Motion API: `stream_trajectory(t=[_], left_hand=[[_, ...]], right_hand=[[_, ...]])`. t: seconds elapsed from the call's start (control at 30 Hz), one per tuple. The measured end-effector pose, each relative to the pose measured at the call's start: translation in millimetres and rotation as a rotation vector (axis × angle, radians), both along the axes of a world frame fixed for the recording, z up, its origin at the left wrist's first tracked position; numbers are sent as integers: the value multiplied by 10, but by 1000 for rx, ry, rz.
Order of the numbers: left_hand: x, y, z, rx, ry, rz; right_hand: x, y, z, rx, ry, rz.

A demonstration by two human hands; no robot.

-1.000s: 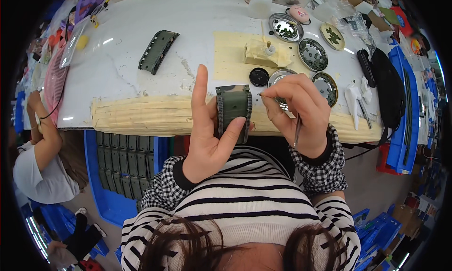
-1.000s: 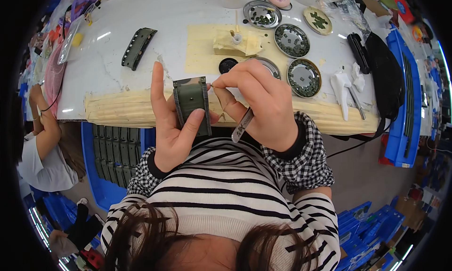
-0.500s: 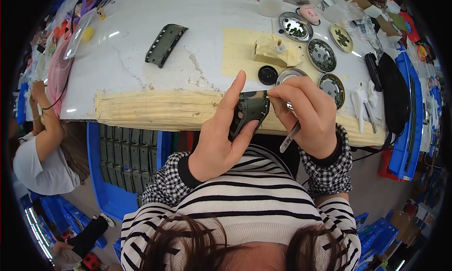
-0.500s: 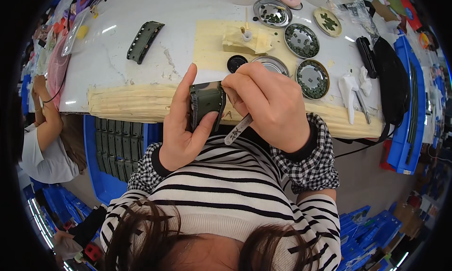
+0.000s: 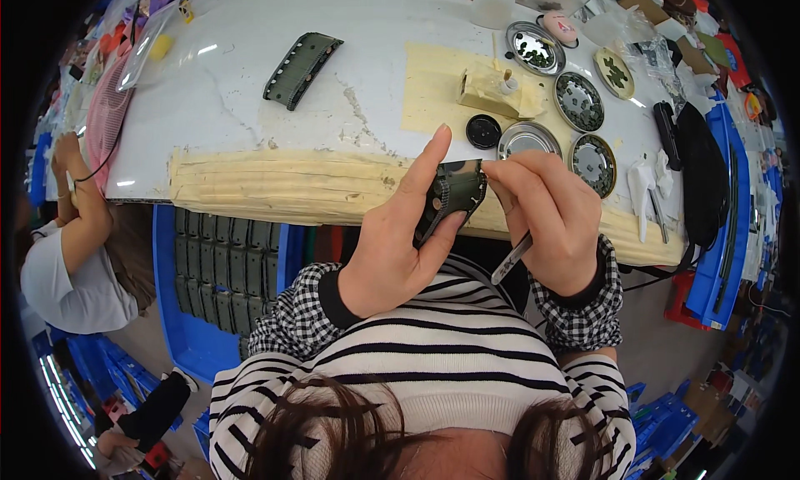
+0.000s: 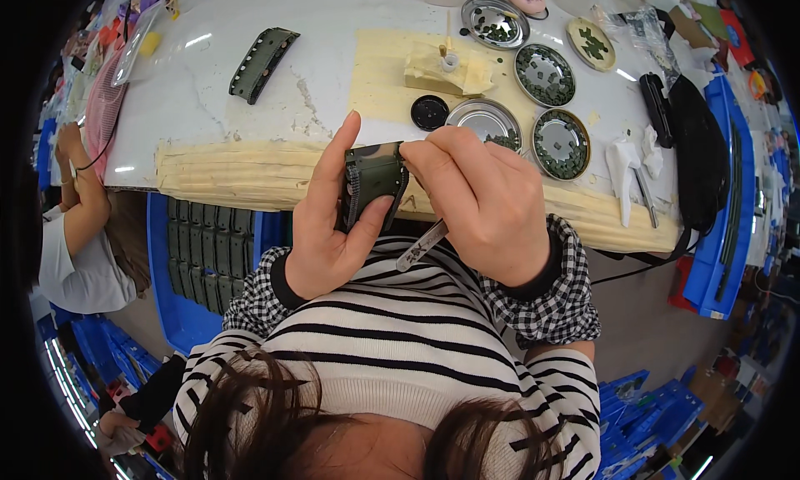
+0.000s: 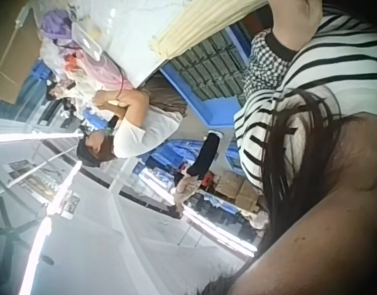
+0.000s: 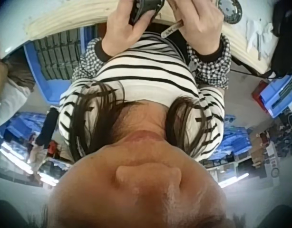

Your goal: Using a small tool to apply detail or adhesive to green plastic toy components.

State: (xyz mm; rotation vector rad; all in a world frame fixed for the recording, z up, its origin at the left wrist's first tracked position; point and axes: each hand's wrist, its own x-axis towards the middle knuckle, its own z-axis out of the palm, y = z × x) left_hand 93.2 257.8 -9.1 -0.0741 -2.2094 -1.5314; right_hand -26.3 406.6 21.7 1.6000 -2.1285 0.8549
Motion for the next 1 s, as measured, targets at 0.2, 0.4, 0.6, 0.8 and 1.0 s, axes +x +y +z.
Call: stream_trajectory(t=[0.2, 0.4, 0.6, 0.8, 1.0], left_hand=[[-25, 23, -33, -61, 42, 19], [-33, 35, -55, 291, -112, -41], [-44, -13, 25, 560, -230, -106], [-70, 111, 41, 742, -150, -113], [-2, 12, 10, 765, -351, -293]], right_hand=[[103, 19, -82, -6, -29, -51], [13, 186, -1, -107, -328, -138], [-516, 849, -55, 102, -332, -547], [-639, 904, -104, 300, -377, -501], [-616, 819, -45, 234, -295, -393]])
